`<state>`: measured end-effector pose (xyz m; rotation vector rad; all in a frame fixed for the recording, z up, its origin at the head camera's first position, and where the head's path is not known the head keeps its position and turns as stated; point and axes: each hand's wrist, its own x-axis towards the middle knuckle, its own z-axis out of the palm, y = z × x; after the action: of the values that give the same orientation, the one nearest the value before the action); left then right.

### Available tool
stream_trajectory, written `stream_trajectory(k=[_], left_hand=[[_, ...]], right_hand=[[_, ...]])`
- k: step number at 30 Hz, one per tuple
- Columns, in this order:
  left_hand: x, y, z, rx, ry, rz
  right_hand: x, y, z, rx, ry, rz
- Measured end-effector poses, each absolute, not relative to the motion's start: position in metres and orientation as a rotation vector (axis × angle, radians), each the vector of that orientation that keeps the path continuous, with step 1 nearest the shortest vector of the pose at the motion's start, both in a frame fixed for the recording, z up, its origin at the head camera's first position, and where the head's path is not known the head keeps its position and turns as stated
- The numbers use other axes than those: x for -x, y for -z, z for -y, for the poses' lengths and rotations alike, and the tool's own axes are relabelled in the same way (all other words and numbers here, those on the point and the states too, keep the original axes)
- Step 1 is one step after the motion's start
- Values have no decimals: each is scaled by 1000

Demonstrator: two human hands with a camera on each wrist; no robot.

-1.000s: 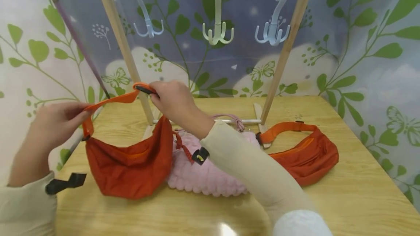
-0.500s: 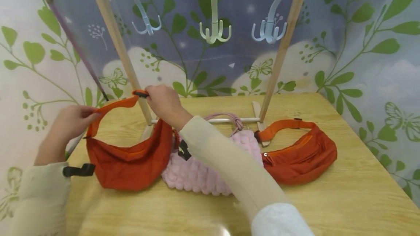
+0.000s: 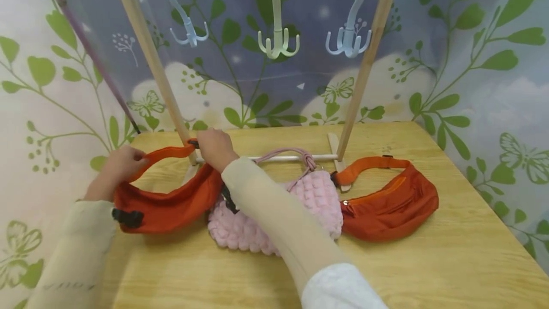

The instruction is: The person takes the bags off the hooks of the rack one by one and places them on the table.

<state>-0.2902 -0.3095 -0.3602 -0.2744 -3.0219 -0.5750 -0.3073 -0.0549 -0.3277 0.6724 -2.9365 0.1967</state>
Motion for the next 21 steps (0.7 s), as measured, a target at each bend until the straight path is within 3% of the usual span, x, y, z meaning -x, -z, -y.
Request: stream_trajectory(k=[21], left_hand=[[301,377,297,305,443,3212]], right_hand=[[311,354,63,-805,87,3070]])
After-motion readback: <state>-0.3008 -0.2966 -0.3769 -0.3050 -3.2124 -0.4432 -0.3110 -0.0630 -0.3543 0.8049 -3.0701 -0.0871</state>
